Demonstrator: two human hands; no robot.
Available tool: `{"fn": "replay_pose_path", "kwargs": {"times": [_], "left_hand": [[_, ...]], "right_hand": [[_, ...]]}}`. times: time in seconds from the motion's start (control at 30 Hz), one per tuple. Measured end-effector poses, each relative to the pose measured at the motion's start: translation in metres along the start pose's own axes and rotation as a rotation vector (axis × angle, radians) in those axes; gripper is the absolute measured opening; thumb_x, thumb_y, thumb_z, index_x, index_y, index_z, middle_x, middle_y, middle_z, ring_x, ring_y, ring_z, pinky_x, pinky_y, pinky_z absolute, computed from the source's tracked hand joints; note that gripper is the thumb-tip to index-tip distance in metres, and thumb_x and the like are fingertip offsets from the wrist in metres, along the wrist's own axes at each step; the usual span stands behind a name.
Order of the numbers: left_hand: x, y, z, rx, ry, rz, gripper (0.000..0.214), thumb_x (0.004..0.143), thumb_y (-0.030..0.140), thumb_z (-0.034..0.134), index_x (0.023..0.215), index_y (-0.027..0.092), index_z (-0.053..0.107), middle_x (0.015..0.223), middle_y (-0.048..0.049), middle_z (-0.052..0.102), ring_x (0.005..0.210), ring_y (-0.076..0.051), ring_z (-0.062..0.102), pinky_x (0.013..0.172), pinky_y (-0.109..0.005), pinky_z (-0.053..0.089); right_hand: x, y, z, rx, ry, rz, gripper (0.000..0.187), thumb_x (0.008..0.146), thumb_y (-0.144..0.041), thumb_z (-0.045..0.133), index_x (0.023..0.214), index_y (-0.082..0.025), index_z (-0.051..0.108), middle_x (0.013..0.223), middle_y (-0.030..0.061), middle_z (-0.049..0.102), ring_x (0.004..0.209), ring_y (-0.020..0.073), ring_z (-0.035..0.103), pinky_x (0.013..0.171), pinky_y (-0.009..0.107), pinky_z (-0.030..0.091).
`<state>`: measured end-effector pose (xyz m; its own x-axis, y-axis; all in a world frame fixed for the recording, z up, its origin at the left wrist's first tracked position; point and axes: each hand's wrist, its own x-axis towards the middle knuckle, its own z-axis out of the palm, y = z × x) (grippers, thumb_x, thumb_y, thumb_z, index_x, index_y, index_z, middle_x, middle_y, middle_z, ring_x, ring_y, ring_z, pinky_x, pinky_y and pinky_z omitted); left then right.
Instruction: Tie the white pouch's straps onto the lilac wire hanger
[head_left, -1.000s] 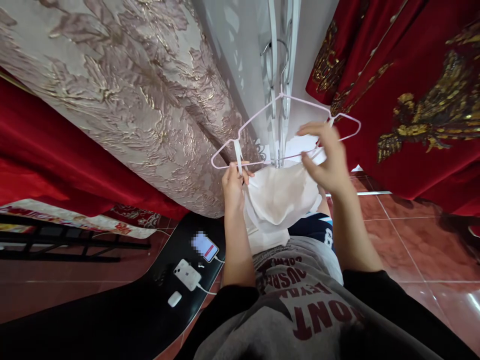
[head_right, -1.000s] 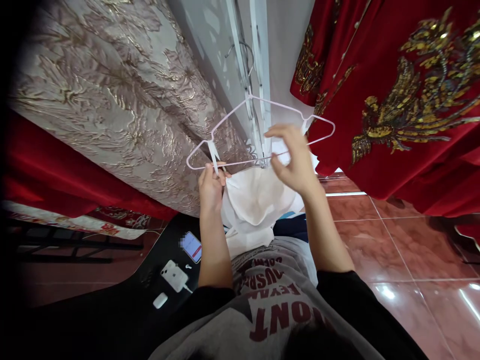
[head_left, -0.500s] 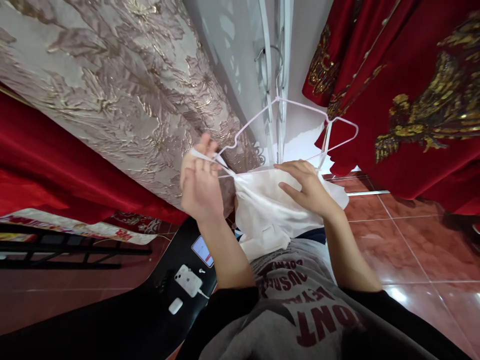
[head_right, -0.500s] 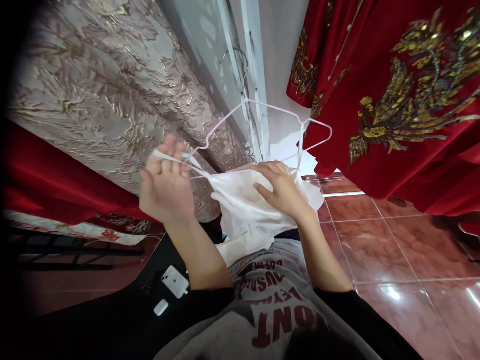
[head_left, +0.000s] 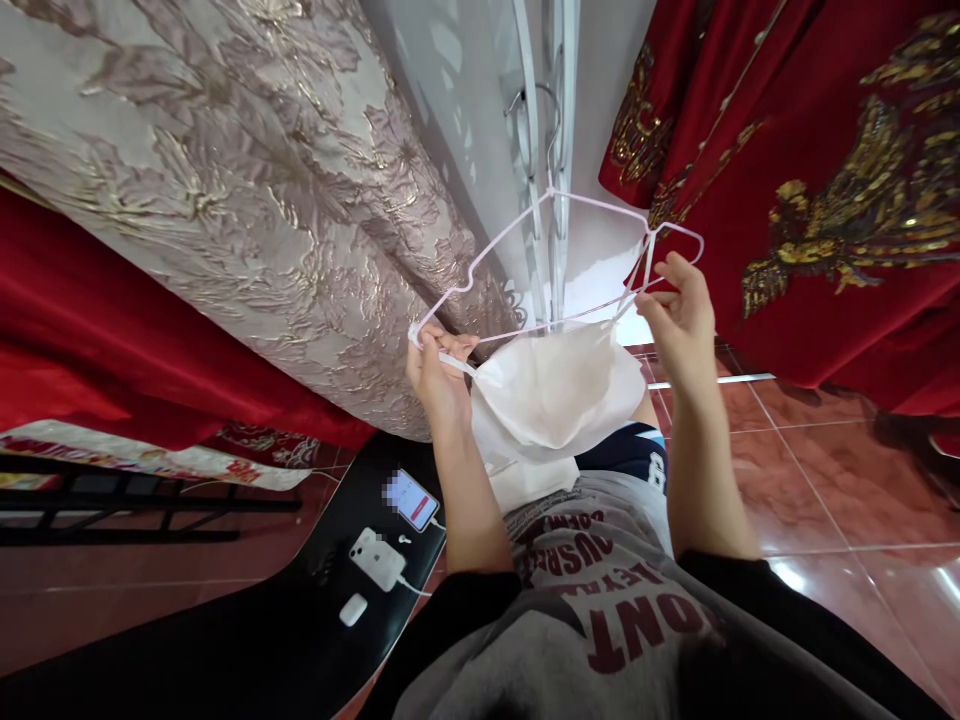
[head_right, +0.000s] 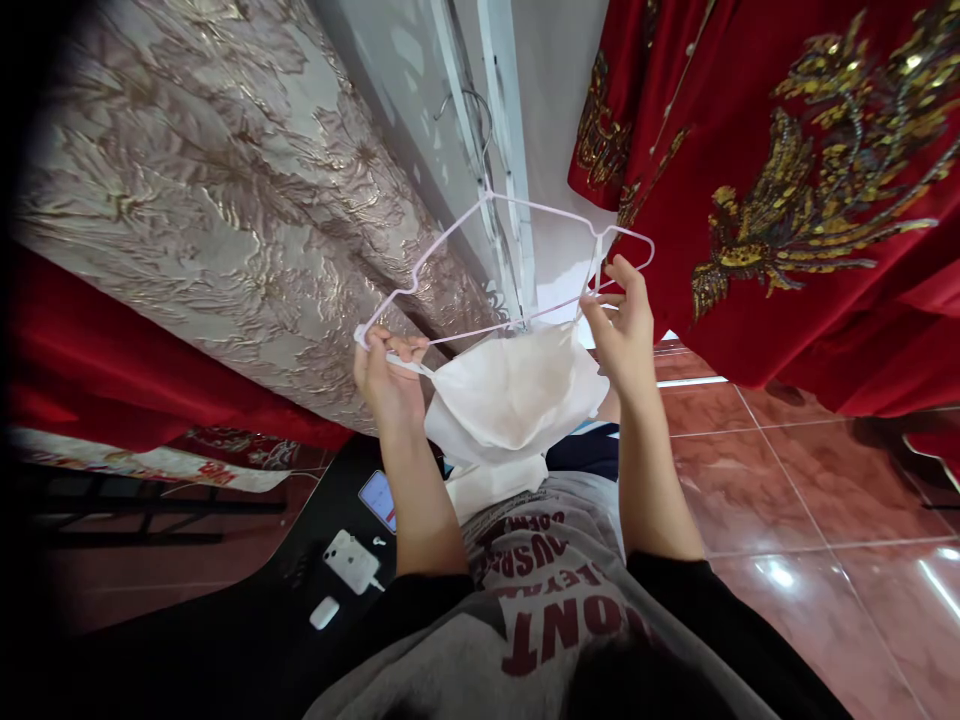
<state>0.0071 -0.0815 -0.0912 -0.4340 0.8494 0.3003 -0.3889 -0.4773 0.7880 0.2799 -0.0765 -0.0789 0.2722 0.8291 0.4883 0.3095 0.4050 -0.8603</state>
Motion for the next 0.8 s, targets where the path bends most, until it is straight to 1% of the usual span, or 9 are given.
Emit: {"fn": "replay_pose_path", "kwargs": {"times": [0.1,0.17,0.23,0.3,0.43,0.53,0.63,0.7,0.8], "left_hand": [[0.000,-0.002,0.001,-0.043,0.030,-0.006,0.050,0.078,0.064,0.083,0.088,0.024,0.056,0.059,0.0071,0.048,0.070,-0.017,0.069,0.085,-0.034,0.059],[-0.002,-0.004,0.001,-0.088,0.073,-0.006,0.051,0.078,0.067,0.082,0.089,0.024,0.055,0.065,0.0058,0.051,0.076,-0.016,0.069,0.090,-0.034,0.058],[-0.005,-0.005,0.002,-0.108,0.109,-0.006,0.051,0.078,0.067,0.081,0.089,0.025,0.054,0.072,0.0039,0.054,0.083,-0.016,0.069,0.096,-0.034,0.056],[-0.006,-0.006,0.003,-0.070,0.115,-0.008,0.051,0.079,0.068,0.079,0.088,0.025,0.054,0.076,0.0026,0.054,0.086,-0.016,0.069,0.098,-0.035,0.056],[-0.005,-0.005,0.000,0.026,0.103,-0.005,0.052,0.081,0.073,0.073,0.088,0.025,0.054,0.075,0.0016,0.053,0.087,-0.018,0.069,0.098,-0.036,0.056],[-0.002,-0.004,-0.003,0.025,0.116,-0.001,0.052,0.081,0.073,0.073,0.089,0.025,0.055,0.075,0.0015,0.054,0.086,-0.017,0.068,0.096,-0.034,0.055],[0.000,-0.005,-0.006,0.009,0.094,-0.031,0.052,0.081,0.072,0.075,0.089,0.025,0.055,0.075,0.0014,0.055,0.087,-0.017,0.068,0.097,-0.034,0.055],[0.000,-0.009,-0.006,-0.006,0.076,-0.069,0.052,0.079,0.071,0.077,0.088,0.025,0.055,0.076,0.0011,0.055,0.087,-0.017,0.068,0.098,-0.034,0.055],[-0.001,-0.015,-0.005,-0.003,0.081,-0.116,0.053,0.078,0.072,0.077,0.088,0.025,0.055,0.077,0.0008,0.055,0.088,-0.017,0.068,0.098,-0.034,0.055]], "right_hand": [[0.030,0.001,-0.012,0.021,-0.131,0.118,0.030,0.086,-0.034,0.070,0.113,-0.020,0.074,0.100,0.0072,0.075,0.069,0.0136,0.061,0.063,0.033,0.054],[0.049,0.000,-0.014,0.056,-0.146,0.071,0.020,0.089,-0.035,0.067,0.100,-0.020,0.075,0.088,0.0048,0.073,0.059,0.0106,0.053,0.055,0.031,0.046],[0.066,0.006,-0.014,0.080,-0.108,-0.040,0.025,0.096,-0.040,0.061,0.105,-0.023,0.076,0.095,0.0060,0.075,0.059,0.0118,0.053,0.055,0.034,0.047],[0.081,0.020,-0.014,0.083,-0.039,-0.163,0.036,0.101,-0.048,0.056,0.123,-0.025,0.073,0.114,0.0095,0.076,0.069,0.0163,0.060,0.064,0.040,0.054],[0.097,0.068,-0.025,0.137,0.274,-0.316,0.061,0.101,-0.058,0.057,0.153,-0.027,0.054,0.148,0.0142,0.062,0.098,0.0261,0.068,0.087,0.054,0.059],[0.083,0.096,-0.039,0.149,0.538,-0.360,0.064,0.101,-0.060,0.054,0.157,-0.031,0.049,0.153,0.0125,0.056,0.108,0.0317,0.069,0.090,0.060,0.060],[0.048,0.092,-0.041,0.074,0.664,-0.358,0.054,0.103,-0.053,0.052,0.150,-0.027,0.059,0.138,0.0149,0.066,0.106,0.0336,0.071,0.087,0.060,0.060],[0.024,0.071,-0.032,0.066,0.662,-0.426,0.037,0.101,-0.044,0.060,0.133,-0.029,0.071,0.116,0.0103,0.073,0.095,0.0324,0.073,0.081,0.060,0.060],[0.002,0.029,-0.003,0.037,0.488,-0.560,0.020,0.096,-0.035,0.070,0.113,-0.035,0.080,0.104,0.0034,0.078,0.097,0.0307,0.075,0.087,0.060,0.060]]}}
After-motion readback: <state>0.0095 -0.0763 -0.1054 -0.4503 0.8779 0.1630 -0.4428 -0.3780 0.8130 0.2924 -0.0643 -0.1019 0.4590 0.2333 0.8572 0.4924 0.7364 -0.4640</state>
